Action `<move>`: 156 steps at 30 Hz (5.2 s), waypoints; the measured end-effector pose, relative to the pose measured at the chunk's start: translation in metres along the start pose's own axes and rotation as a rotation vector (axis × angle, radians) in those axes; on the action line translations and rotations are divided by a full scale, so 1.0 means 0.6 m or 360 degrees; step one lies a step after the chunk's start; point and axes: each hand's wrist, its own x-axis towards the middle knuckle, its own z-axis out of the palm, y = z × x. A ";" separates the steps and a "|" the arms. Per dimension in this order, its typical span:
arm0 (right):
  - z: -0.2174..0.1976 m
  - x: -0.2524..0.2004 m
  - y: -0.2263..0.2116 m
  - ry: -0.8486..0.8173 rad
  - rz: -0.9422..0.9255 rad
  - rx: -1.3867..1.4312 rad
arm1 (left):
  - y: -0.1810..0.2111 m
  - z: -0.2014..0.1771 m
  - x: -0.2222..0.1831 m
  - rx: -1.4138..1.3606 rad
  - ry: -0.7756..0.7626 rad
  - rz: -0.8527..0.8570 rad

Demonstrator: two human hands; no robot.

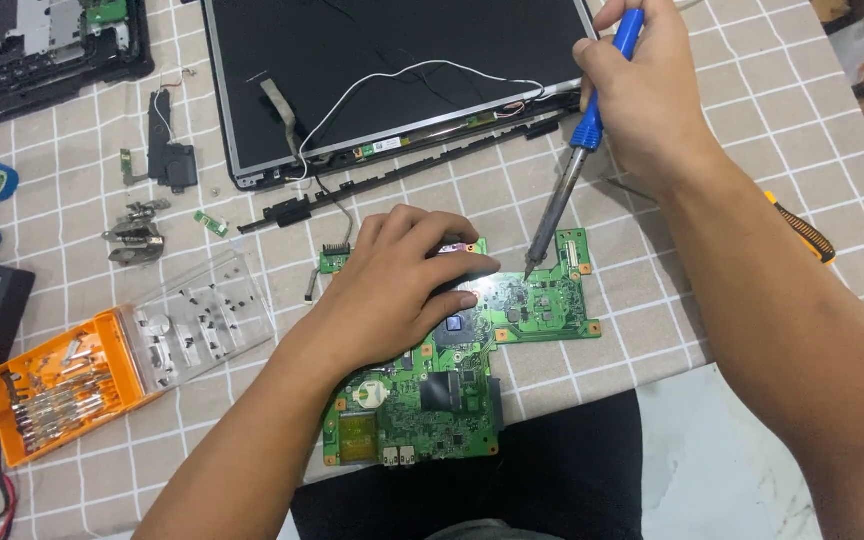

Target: Repairing laptop motherboard circuits using a multimeter for diagnostics and a soldering iron for component attachment.

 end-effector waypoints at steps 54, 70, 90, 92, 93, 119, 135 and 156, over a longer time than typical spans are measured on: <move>0.001 -0.003 -0.005 -0.0011 0.0010 0.0049 | 0.002 0.000 0.001 -0.0010 -0.0001 -0.0028; -0.003 0.033 0.024 0.0040 0.0211 0.0769 | -0.002 0.002 0.001 -0.0029 0.0009 -0.0014; -0.017 0.042 0.023 0.0290 0.0257 0.1216 | 0.028 -0.035 0.010 -0.0198 -0.0324 -0.0406; -0.021 0.057 0.046 0.0327 0.0252 0.1217 | 0.028 -0.034 0.007 -0.0201 -0.0300 -0.0399; -0.024 0.067 0.058 0.0354 0.0268 0.1214 | 0.027 -0.034 0.007 -0.0218 -0.0284 -0.0408; -0.073 0.068 -0.077 0.0966 0.0041 0.1318 | 0.001 -0.026 0.019 -0.0099 -0.0400 -0.0492; -0.031 0.184 -0.151 0.0890 -0.0037 0.0393 | 0.013 -0.046 0.014 -0.0225 -0.0416 -0.0511; -0.025 0.229 -0.145 0.0818 0.0021 0.0316 | 0.010 -0.046 0.021 -0.0197 -0.0499 -0.0562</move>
